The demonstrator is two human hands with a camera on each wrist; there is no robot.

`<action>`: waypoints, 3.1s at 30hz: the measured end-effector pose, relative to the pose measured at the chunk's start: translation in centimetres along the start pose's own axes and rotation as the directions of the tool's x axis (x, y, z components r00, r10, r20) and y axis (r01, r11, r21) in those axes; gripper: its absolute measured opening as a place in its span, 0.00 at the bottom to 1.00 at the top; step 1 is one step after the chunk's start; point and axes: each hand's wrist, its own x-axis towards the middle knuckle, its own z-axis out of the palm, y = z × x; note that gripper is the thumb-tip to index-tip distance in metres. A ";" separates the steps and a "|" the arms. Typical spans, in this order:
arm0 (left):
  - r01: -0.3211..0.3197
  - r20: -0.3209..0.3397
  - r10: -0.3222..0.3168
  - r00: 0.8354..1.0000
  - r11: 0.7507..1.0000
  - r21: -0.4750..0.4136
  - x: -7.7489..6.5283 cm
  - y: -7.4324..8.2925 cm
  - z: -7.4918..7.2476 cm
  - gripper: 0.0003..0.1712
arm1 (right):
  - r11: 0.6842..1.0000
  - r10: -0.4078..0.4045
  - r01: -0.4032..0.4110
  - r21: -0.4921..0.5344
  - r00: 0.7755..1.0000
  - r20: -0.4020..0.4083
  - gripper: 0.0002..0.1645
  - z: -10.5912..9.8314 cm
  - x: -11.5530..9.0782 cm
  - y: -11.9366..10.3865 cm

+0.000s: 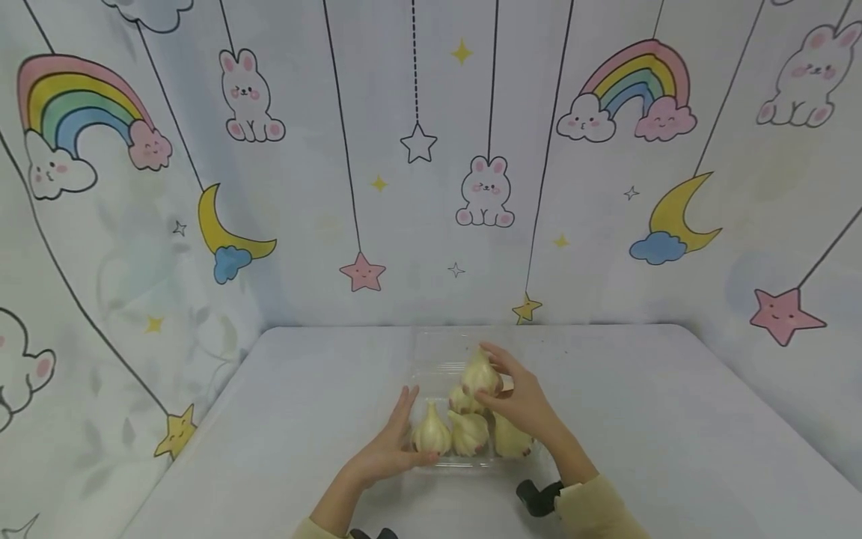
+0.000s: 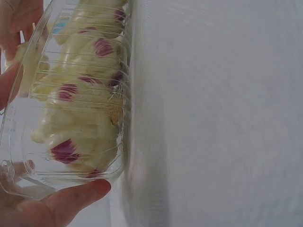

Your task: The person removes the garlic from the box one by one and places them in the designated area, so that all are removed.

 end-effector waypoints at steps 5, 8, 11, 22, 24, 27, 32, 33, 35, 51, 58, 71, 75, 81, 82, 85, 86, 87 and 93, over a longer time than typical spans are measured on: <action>-0.005 0.007 0.005 1.000 1.000 -0.007 0.1 0.0 0.0 0.61 | 1.000 0.010 -0.009 0.011 1.000 -0.013 0.42 -0.8 -0.5 0.7; -0.004 0.006 0.004 1.000 1.000 -0.005 0.1 0.0 0.1 0.61 | 1.000 0.026 -0.025 0.013 0.999 -0.029 0.42 -1.4 -0.8 1.0; -0.004 0.006 0.004 1.000 1.000 -0.007 0.0 0.1 0.1 0.61 | 1.000 0.023 -0.023 0.002 0.999 -0.039 0.43 -2.0 -1.0 1.2; -0.011 0.017 0.011 1.000 1.000 -0.017 0.0 0.1 -0.1 0.61 | 1.000 0.009 -0.010 -0.020 0.998 -0.055 0.44 -3.5 -1.2 1.8; -0.011 0.016 0.011 1.000 1.000 -0.014 0.0 0.1 -0.1 0.61 | 1.000 0.005 -0.006 -0.019 0.998 -0.058 0.43 -3.8 -1.2 1.9; -0.013 0.017 0.013 1.000 1.000 -0.014 0.0 0.0 -0.1 0.61 | 1.000 0.002 -0.004 -0.030 0.998 -0.062 0.43 -4.1 -1.3 2.1; -0.021 0.023 0.021 1.000 1.000 -0.024 -0.1 0.0 -0.1 0.61 | 0.999 -0.009 0.006 -0.036 0.997 -0.072 0.44 -4.6 -1.5 1.9; -0.021 0.022 0.022 1.000 0.999 -0.026 -0.1 0.0 -0.1 0.61 | 0.999 -0.008 0.005 -0.039 0.997 -0.074 0.44 -4.6 -1.5 1.9; -0.023 0.022 0.023 0.999 0.999 -0.027 -0.1 0.0 0.0 0.61 | 0.999 -0.002 -0.002 -0.045 0.997 -0.075 0.44 -4.8 -1.5 1.9; -0.018 0.023 0.019 1.000 0.999 -0.029 0.0 -0.2 0.0 0.61 | 0.998 -0.005 -0.002 -0.062 0.993 -0.117 0.45 -6.1 -1.9 2.4; -0.016 0.019 0.016 1.000 1.000 -0.024 0.1 -0.2 0.0 0.61 | 0.998 0.011 -0.019 -0.057 0.989 -0.145 0.45 -7.1 -2.0 3.2; -0.012 0.013 0.012 1.000 1.000 -0.024 0.0 -0.1 0.0 0.61 | 0.995 0.066 -0.078 -0.064 0.983 -0.169 0.46 -8.9 -2.4 4.7; -0.013 0.012 0.013 1.000 1.000 -0.025 0.0 -0.1 0.0 0.61 | 0.993 0.089 -0.101 -0.063 0.981 -0.170 0.46 -9.1 -2.6 5.2; -0.008 0.014 0.008 1.000 1.000 -0.021 -0.1 0.0 0.0 0.61 | 0.992 0.117 -0.124 -0.031 0.980 -0.163 0.45 -9.2 -2.6 6.4; -0.007 0.016 0.008 1.000 1.000 -0.022 -0.1 0.0 0.0 0.61 | 0.991 0.124 -0.130 -0.028 0.979 -0.162 0.45 -9.2 -2.6 6.6; -0.009 0.020 0.009 1.000 0.999 -0.031 -0.1 0.0 0.0 0.61 | 0.988 0.145 -0.152 -0.034 0.977 -0.159 0.45 -9.2 -2.6 7.3; -0.010 0.022 0.011 1.000 0.999 -0.033 -0.1 0.0 0.0 0.61 | 0.986 0.152 -0.160 -0.039 0.976 -0.158 0.45 -9.2 -2.7 7.5; -0.010 0.023 0.011 1.000 0.999 -0.037 -0.1 0.0 0.0 0.61 | 0.984 0.161 -0.170 -0.047 0.975 -0.156 0.45 -9.2 -2.7 7.7; -0.012 0.023 0.013 1.000 0.999 -0.044 0.0 0.0 0.0 0.60 | 0.972 0.215 -0.226 -0.061 0.965 -0.153 0.47 -9.1 -2.9 8.6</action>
